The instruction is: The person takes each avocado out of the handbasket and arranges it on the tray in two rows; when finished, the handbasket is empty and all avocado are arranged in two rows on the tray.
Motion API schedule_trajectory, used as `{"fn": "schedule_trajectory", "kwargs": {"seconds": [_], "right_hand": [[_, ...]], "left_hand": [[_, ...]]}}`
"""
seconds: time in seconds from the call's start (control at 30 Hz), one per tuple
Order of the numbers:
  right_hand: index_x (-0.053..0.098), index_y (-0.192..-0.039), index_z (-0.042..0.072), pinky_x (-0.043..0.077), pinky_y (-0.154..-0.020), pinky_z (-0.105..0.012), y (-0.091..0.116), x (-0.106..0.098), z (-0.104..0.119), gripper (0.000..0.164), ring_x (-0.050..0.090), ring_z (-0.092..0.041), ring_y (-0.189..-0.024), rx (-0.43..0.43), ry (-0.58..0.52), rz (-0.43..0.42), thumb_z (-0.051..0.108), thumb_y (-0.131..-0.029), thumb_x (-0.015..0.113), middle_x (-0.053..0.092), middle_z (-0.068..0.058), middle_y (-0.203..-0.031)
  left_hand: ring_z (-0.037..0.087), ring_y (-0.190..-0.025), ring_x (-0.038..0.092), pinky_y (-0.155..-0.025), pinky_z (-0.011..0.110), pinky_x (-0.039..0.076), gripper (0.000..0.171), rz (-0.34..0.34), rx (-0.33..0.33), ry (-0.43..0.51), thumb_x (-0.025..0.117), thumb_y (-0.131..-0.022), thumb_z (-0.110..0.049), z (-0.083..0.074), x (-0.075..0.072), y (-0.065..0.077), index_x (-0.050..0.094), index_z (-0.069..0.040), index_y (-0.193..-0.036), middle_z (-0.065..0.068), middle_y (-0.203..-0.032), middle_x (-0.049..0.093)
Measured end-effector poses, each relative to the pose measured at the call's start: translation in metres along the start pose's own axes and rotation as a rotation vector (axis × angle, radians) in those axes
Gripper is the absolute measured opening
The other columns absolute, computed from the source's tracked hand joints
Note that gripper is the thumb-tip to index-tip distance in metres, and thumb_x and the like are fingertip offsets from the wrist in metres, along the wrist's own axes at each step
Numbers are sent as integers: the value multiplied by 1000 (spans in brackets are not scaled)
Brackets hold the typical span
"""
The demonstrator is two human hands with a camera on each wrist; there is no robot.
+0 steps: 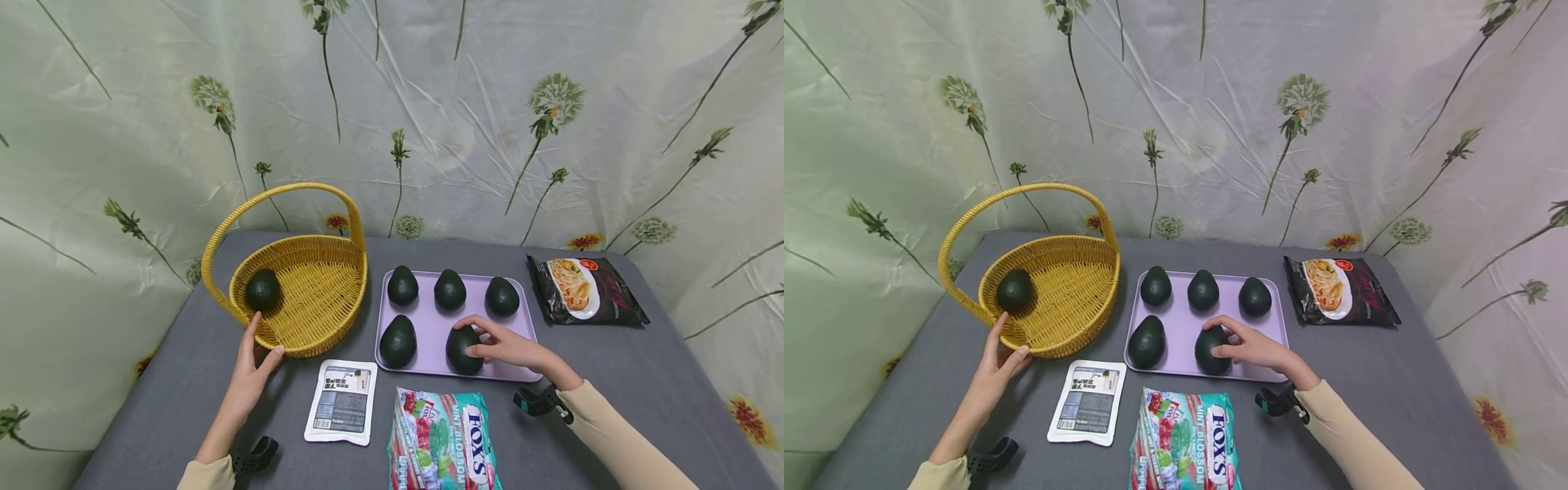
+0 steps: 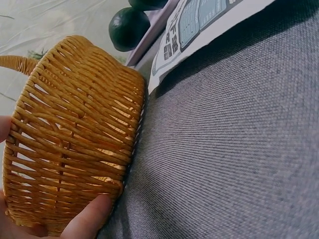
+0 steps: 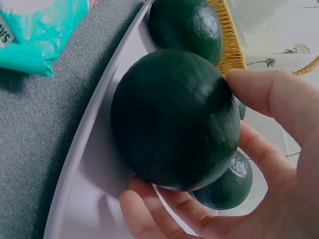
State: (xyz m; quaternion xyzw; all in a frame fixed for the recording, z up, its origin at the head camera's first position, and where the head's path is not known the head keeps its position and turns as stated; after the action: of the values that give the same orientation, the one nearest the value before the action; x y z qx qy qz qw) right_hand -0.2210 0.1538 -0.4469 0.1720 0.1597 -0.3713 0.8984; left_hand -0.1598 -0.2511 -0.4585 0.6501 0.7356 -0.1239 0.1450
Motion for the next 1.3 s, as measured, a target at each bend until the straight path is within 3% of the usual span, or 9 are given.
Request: {"fn": "schedule_trajectory", "kwargs": {"seconds": [0.17, 0.57, 0.87, 1.3], "right_hand": [[45, -134, 7, 49, -74, -39, -1, 0, 1, 44, 54, -26, -94, 3, 13, -6, 17, -94, 61, 52, -16, -120], [45, -135, 10, 49, -76, -39, 1, -6, -7, 44, 53, -33, -107, 36, 9, -47, 23, -95, 60, 48, -21, -128], [50, -130, 12, 48, -77, -38, -3, -4, -8, 41, 52, -33, -107, 48, 9, -64, 25, -94, 63, 50, -15, -127], [47, -133, 9, 53, -79, -42, -3, -3, -4, 43, 51, -37, -111, 42, -22, -59, 22, -95, 61, 46, -24, -129]], "left_hand": [[44, -139, 8, -104, 66, 15, 78, -9, 1, -4, 54, -98, -19, -1, 1, 1, 0, -17, -155, 19, -157, -1], [45, -139, 8, -104, 67, 15, 78, -13, 5, -5, 54, -98, -20, -1, 1, 2, 1, -17, -155, 19, -157, -1], [45, -138, 10, -103, 66, 16, 79, -10, 14, 9, 55, -98, -18, -4, 1, 3, 0, -17, -155, 20, -156, -1], [45, -138, 9, -104, 67, 15, 79, -10, 0, 1, 54, -98, -20, -3, 1, 3, 0, -18, -155, 18, -157, -1]]}}
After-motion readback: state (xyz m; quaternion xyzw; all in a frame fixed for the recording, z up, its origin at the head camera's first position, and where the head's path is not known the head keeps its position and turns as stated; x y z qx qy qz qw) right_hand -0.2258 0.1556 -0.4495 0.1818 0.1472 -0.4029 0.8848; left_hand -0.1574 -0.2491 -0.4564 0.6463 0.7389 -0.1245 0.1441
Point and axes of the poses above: each hand's wrist, its own y-axis away from the middle knuckle, its own x-axis out of the palm, z = x × y, the point moved 8 cm from there along -y, towards the middle knuckle
